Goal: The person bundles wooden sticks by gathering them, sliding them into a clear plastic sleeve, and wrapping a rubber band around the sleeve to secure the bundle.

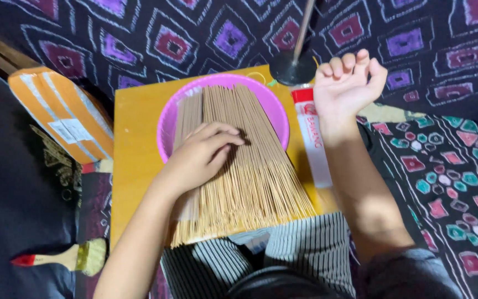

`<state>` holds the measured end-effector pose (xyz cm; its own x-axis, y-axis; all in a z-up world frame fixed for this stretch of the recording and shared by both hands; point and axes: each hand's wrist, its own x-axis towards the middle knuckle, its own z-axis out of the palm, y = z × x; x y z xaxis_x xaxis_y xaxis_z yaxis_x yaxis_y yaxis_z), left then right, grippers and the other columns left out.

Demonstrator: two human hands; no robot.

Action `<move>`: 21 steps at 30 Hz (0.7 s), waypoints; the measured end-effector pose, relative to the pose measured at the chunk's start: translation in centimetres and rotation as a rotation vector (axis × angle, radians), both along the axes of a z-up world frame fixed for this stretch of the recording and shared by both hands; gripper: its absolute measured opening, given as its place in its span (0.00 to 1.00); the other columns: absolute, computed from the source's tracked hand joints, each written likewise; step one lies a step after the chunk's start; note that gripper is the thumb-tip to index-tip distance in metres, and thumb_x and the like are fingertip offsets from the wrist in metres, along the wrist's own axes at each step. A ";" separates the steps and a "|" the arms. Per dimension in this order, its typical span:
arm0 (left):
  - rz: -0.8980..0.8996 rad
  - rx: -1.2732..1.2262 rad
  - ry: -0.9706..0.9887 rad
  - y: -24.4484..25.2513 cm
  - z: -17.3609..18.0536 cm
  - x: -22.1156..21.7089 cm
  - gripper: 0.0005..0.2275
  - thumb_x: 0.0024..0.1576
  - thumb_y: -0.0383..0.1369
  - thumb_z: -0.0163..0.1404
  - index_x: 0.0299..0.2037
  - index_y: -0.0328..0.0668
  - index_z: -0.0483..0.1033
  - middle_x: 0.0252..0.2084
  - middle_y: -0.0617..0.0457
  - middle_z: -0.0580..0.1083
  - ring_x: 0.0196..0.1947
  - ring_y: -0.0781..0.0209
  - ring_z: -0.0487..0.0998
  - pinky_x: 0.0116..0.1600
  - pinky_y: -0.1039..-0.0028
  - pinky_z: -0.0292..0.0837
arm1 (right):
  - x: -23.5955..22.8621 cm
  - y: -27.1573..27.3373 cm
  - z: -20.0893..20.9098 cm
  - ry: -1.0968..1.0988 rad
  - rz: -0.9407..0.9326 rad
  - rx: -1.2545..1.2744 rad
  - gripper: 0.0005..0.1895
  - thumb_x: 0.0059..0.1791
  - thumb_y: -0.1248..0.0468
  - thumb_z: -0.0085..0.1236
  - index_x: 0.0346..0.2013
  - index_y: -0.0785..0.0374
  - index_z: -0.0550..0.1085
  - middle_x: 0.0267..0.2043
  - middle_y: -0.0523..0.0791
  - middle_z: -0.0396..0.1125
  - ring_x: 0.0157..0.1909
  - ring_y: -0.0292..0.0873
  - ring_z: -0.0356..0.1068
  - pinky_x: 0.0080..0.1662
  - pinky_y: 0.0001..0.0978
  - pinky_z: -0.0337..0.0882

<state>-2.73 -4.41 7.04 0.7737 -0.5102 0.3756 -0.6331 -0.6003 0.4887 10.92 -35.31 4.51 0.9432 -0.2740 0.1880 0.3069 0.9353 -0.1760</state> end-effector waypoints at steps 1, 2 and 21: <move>-0.011 -0.010 0.036 -1.9 0.4 0.2 0.13 0.55 0.25 0.47 0.47 0.46 0.81 0.56 0.55 0.75 0.56 0.52 0.75 0.62 0.61 0.67 | 1.0 -0.8 -0.8 0.036 -0.011 -0.010 0.06 0.46 0.57 0.50 0.30 0.54 0.70 0.26 0.40 0.60 0.25 0.36 0.53 0.34 0.31 0.55; -0.130 0.069 -0.037 -3.9 0.4 0.2 0.11 0.56 0.27 0.49 0.46 0.48 0.81 0.55 0.57 0.75 0.56 0.54 0.74 0.63 0.58 0.65 | 1.7 -1.9 -2.0 -0.093 0.019 0.012 0.10 0.47 0.53 0.50 0.35 0.54 0.70 0.28 0.39 0.59 0.26 0.35 0.52 0.36 0.31 0.55; -0.502 0.819 0.162 -19.4 -8.9 1.6 0.18 0.56 0.37 0.45 0.57 0.60 0.78 0.74 0.57 0.61 0.75 0.53 0.54 0.76 0.50 0.42 | 3.4 -10.9 -7.7 -0.274 0.107 0.205 0.18 0.46 0.44 0.50 0.33 0.55 0.71 0.29 0.37 0.55 0.32 0.33 0.54 0.40 0.22 0.60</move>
<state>-1.11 -23.82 -1.91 0.4060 -0.8504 -0.3346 -0.8698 -0.4719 0.1439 14.36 -46.24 -3.14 0.8908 -0.2344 0.3892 0.2150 0.9721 0.0934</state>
